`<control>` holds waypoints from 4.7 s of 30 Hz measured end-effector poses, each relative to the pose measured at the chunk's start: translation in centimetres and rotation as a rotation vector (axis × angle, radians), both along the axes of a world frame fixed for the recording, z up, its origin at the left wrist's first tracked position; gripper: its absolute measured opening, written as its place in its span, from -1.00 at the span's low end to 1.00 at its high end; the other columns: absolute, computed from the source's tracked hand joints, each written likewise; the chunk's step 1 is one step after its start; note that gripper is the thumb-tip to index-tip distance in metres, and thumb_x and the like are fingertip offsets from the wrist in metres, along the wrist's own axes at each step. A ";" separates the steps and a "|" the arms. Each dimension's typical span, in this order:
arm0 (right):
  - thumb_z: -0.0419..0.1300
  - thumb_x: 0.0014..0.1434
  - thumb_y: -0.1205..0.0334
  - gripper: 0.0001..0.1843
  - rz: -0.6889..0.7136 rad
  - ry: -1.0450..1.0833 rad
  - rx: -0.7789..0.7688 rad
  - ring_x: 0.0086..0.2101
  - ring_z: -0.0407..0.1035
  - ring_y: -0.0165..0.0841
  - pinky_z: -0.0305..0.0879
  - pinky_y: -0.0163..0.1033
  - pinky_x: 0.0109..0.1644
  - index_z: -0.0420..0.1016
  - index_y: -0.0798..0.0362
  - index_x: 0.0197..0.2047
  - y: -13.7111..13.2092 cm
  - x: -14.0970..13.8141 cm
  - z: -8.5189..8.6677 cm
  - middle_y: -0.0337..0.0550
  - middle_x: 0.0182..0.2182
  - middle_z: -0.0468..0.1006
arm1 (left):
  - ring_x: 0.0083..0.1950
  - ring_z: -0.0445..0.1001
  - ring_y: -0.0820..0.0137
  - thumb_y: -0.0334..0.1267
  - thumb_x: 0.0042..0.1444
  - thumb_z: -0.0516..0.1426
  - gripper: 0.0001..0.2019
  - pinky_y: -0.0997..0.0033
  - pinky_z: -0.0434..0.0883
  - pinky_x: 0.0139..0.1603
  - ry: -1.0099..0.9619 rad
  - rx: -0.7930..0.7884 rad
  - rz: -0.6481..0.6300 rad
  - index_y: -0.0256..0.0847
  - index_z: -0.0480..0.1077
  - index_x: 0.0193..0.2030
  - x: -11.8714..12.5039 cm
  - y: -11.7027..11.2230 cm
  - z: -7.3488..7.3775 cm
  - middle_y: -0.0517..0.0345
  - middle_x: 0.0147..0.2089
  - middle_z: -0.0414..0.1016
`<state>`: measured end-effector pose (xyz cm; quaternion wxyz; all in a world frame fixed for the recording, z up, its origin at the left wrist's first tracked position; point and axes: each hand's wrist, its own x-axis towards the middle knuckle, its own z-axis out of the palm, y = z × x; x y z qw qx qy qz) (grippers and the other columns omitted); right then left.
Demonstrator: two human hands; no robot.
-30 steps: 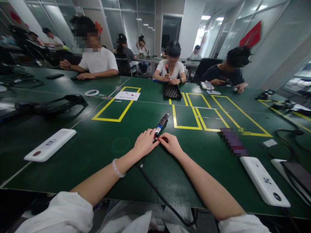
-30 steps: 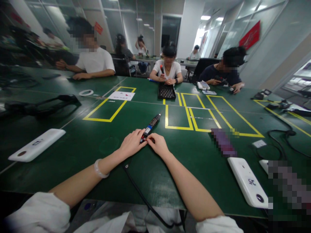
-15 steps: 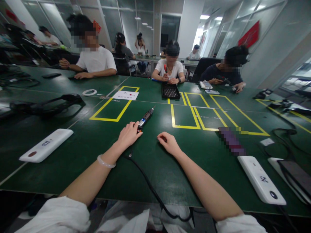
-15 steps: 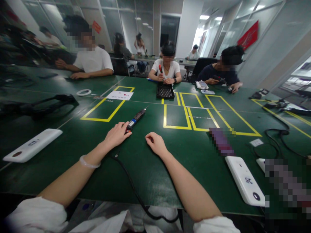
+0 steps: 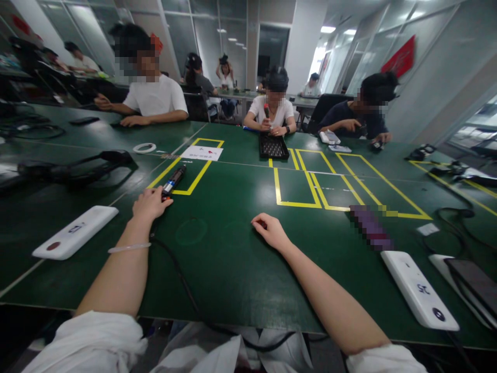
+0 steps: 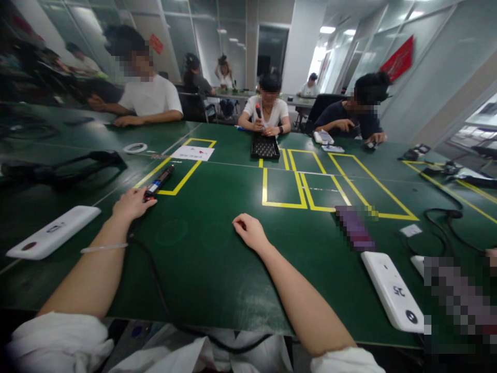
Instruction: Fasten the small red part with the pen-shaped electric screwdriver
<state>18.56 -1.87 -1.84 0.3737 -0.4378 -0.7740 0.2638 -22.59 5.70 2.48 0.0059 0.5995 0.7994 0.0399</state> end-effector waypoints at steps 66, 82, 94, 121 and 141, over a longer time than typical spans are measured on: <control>0.21 0.18 0.05 -0.75 0.189 0.368 -0.335 -0.40 0.36 -0.42 0.26 -0.30 -0.28 0.40 0.07 -0.23 -0.1 -0.6 -0.3 -0.23 -0.40 0.50 | -0.14 0.51 0.38 -0.09 0.28 0.02 -0.77 0.43 0.36 -0.11 -0.758 -0.001 -0.960 -0.17 0.35 -0.07 20.2 -8.0 0.7 0.16 -0.17 0.53; 0.17 0.20 -0.08 -0.64 0.210 0.406 -0.367 -0.41 0.39 -0.41 0.30 -0.27 -0.23 0.40 0.08 -0.31 0.0 -0.5 0.0 -0.22 -0.47 0.52 | -0.16 0.49 0.34 -0.09 0.29 0.00 -0.76 0.37 0.33 -0.13 -0.518 0.067 -0.984 -0.12 0.29 0.00 20.5 -8.1 -0.2 0.17 -0.22 0.51; 0.24 0.15 -0.04 -0.64 0.208 0.468 -0.376 -0.44 0.35 -0.43 0.29 -0.29 -0.28 0.36 0.06 -0.13 0.0 -0.6 -0.1 -0.27 -0.43 0.48 | -0.13 0.51 0.34 -0.09 0.28 0.01 -0.78 0.36 0.37 -0.08 -0.560 0.087 -0.974 -0.12 0.33 -0.06 20.2 -7.7 -0.4 0.15 -0.16 0.53; 0.26 0.13 -0.02 -0.67 0.159 0.348 -0.328 -0.44 0.28 -0.45 0.20 -0.32 -0.31 0.44 0.07 -0.21 -0.3 -0.8 -0.1 -0.24 -0.40 0.46 | 0.12 0.36 -0.16 0.04 0.09 0.10 -0.44 -0.08 0.39 -0.06 -0.080 0.127 0.096 -0.22 0.26 0.17 0.2 -0.3 -0.5 -0.33 0.17 0.34; 0.25 0.13 -0.01 -0.68 0.154 0.304 -0.329 -0.48 0.21 -0.46 0.15 -0.32 -0.36 0.44 0.08 -0.23 -0.5 -0.8 0.4 -0.28 -0.47 0.40 | 0.02 0.43 0.04 0.06 0.07 0.09 -0.44 0.14 0.40 -0.03 -0.118 0.158 -0.027 -0.21 0.33 0.15 5.0 -0.8 -0.9 -0.18 0.05 0.44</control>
